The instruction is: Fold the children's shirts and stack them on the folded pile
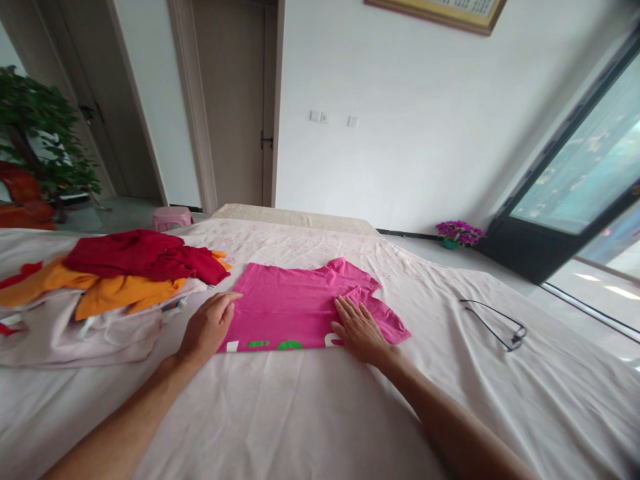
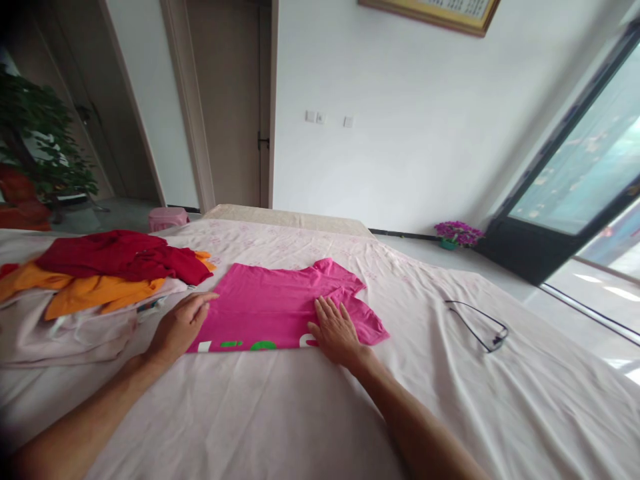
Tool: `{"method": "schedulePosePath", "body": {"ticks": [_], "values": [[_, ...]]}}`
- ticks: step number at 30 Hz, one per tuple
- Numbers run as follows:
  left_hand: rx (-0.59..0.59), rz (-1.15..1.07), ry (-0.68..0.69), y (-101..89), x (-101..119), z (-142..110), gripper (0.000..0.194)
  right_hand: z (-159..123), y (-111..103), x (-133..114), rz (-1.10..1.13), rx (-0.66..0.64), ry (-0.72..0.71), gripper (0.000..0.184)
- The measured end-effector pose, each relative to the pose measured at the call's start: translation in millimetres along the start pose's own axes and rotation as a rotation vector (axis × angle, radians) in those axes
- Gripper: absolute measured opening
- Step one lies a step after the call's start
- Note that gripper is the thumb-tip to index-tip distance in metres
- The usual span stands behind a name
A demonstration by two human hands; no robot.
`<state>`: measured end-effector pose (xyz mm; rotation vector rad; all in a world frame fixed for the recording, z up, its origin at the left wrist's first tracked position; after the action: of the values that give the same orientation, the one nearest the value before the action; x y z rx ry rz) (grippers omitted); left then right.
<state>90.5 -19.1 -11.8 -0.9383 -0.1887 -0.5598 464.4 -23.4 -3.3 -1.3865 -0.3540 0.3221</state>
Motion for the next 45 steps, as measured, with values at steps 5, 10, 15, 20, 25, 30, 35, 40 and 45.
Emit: {"method": "schedulePosePath", "body": {"ticks": [5, 10, 15, 20, 25, 30, 35, 40, 45], "values": [[-0.31, 0.171, 0.162, 22.3, 9.6, -12.7, 0.053, 6.3, 1.9, 16.0, 0.079, -0.072, 0.031, 0.057], [-0.365, 0.288, 0.169, 31.1, 3.7, -16.2, 0.053, 23.8, 0.7, 22.3, 0.06, -0.106, 0.044, 0.054], [-0.391, 0.317, 0.138, 29.9, 4.0, -15.5, 0.055, 31.5, 16.9, 27.2, -0.012, -0.043, 0.037, 0.055], [-0.376, 0.331, 0.155, 30.8, 3.7, -16.7, 0.055, 26.8, 27.3, 39.2, -0.098, 0.011, -0.01, 0.053], [-0.396, 0.373, 0.13, 30.8, 1.9, -17.0, 0.059, 18.4, 24.1, 57.0, -0.146, -0.044, 0.087, 0.054], [-0.413, 0.392, 0.106, 27.0, 5.7, -16.2, 0.062, 15.4, 19.2, 61.2, -0.134, -0.091, 0.167, 0.056], [-0.406, 0.388, 0.1, 26.1, 6.9, -17.1, 0.061, 16.5, 19.9, 57.6, -0.117, -0.083, 0.237, 0.058], [-0.347, 0.379, 0.142, 24.7, 6.8, -17.5, 0.059, 16.5, 19.1, 57.4, -0.091, -0.072, 0.252, 0.061], [-0.356, 0.346, 0.235, 24.4, 7.2, -17.0, 0.054, 16.4, 19.1, 56.7, -0.097, -0.063, 0.225, 0.057]]}}
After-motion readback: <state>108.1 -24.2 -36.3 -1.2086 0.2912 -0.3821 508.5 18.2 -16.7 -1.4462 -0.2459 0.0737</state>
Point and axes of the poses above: each hand's wrist, its own z-axis towards the middle knuckle, its own y-axis out of the palm, x = y × z, the point moved 1 cm from there along z, towards the middle knuckle
